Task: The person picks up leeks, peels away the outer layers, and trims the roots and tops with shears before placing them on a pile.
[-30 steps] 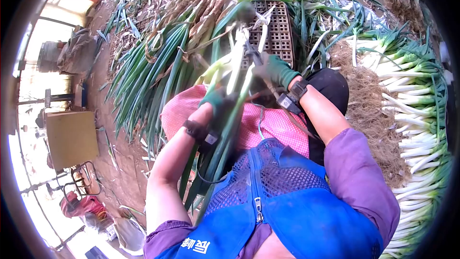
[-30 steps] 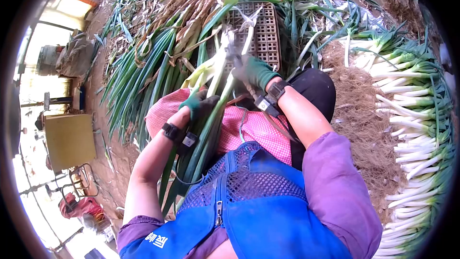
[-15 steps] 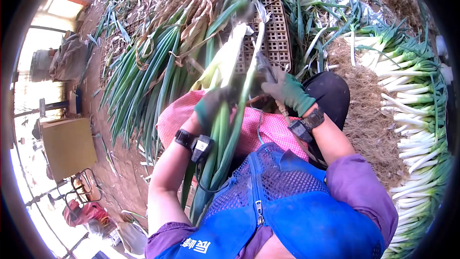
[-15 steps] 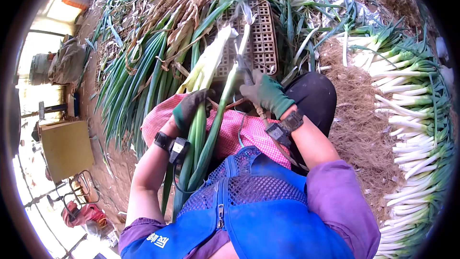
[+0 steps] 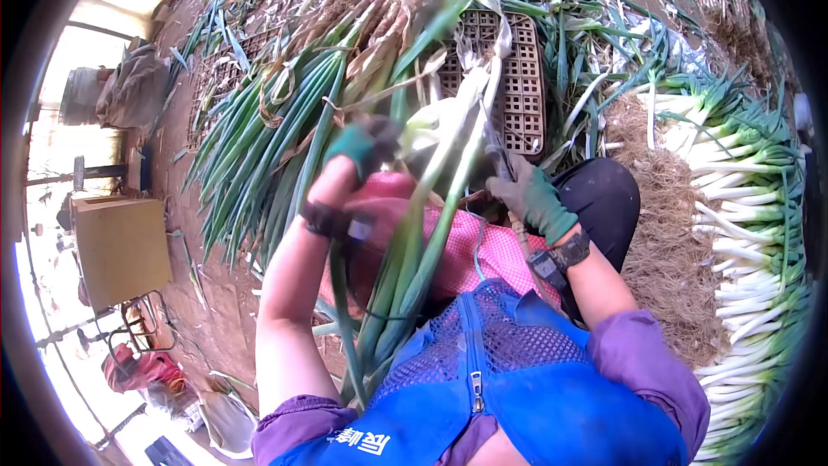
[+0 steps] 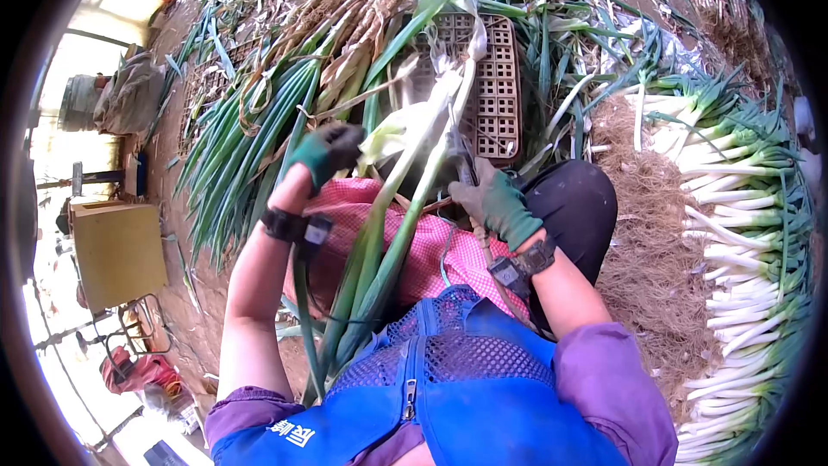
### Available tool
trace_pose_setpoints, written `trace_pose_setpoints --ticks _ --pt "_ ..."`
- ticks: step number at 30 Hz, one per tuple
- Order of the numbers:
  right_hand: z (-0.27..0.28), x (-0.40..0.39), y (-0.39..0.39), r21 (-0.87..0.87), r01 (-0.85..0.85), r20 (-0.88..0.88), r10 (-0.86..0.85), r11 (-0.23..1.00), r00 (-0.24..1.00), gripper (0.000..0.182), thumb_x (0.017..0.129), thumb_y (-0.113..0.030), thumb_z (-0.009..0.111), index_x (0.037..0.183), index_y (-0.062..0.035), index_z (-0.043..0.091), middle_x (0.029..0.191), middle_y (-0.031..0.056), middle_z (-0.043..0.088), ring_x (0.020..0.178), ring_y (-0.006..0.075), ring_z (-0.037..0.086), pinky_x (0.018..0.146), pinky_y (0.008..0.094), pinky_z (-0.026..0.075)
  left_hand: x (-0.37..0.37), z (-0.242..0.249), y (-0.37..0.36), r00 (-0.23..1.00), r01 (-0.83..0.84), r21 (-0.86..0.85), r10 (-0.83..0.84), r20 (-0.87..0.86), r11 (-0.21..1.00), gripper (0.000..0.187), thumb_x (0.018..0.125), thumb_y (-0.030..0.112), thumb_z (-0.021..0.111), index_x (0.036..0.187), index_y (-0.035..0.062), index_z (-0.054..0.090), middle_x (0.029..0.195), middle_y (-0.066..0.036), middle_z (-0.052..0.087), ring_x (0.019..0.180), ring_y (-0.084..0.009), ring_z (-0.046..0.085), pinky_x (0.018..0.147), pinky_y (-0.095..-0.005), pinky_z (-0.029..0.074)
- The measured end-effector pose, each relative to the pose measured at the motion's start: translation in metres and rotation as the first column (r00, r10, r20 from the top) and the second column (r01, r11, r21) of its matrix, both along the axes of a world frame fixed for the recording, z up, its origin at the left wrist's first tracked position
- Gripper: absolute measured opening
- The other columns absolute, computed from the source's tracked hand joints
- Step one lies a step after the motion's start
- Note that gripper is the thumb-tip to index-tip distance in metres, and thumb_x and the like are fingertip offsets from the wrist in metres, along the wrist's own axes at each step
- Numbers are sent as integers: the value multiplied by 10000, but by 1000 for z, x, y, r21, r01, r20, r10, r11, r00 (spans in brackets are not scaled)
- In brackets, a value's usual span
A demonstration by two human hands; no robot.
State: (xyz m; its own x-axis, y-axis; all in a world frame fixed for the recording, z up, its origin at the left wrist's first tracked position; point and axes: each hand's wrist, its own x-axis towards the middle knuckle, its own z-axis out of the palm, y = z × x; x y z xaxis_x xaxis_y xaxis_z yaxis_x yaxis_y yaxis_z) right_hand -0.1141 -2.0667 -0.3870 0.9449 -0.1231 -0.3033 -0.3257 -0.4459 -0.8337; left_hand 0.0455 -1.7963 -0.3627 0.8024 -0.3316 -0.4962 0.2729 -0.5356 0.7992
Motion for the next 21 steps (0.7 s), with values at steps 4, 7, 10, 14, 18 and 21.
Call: trace_pose_setpoints --ticks 4,7,10,14,18,21 --pt "-3 -3 12 43 -4 1 4 999 1000 488 783 -313 673 1168 -26 589 879 173 642 803 301 627 757 400 502 101 -9 40 793 -263 408 -45 608 874 385 857 353 650 1136 87 659 1057 -144 702 984 -296 664 864 -410 499" --pt "1 2 18 9 -17 36 17 1000 999 481 783 -230 680 1217 -42 590 931 155 642 837 265 621 803 368 506 137 -37 46 845 -306 829 -268 463 469 902 719 577 715 1458 168 398 1506 -166 394 1406 -355 340 1141 -501 272" --pt "-4 7 13 -31 -21 37 22 999 999 479 787 -177 694 1221 -10 584 977 172 650 887 267 633 839 362 506 146 -45 52 965 -172 886 -109 240 430 1140 660 625 753 1548 133 233 1589 -177 233 1463 -361 239 1196 -496 181" --pt "-31 12 8 -100 49 26 -47 994 999 470 791 -210 686 1202 -12 577 944 180 641 843 291 626 787 378 506 169 -62 71 936 -86 868 -258 239 489 787 732 453 714 1371 55 486 1554 -244 276 1300 -401 482 1066 -441 427" --pt "-20 14 3 -110 79 -3 -80 991 997 484 792 -266 682 1182 -4 566 858 184 638 789 310 632 725 407 510 133 -10 58 909 -66 871 -331 253 486 492 719 414 680 1083 85 685 1131 -223 670 1052 -372 646 933 -432 507" --pt "-18 5 1 -124 94 -31 -99 988 995 488 788 -287 685 1166 -2 568 823 182 646 762 324 638 718 423 508 101 59 43 852 -126 835 -372 367 536 483 713 452 642 998 71 725 1017 -210 700 971 -343 670 852 -420 521"
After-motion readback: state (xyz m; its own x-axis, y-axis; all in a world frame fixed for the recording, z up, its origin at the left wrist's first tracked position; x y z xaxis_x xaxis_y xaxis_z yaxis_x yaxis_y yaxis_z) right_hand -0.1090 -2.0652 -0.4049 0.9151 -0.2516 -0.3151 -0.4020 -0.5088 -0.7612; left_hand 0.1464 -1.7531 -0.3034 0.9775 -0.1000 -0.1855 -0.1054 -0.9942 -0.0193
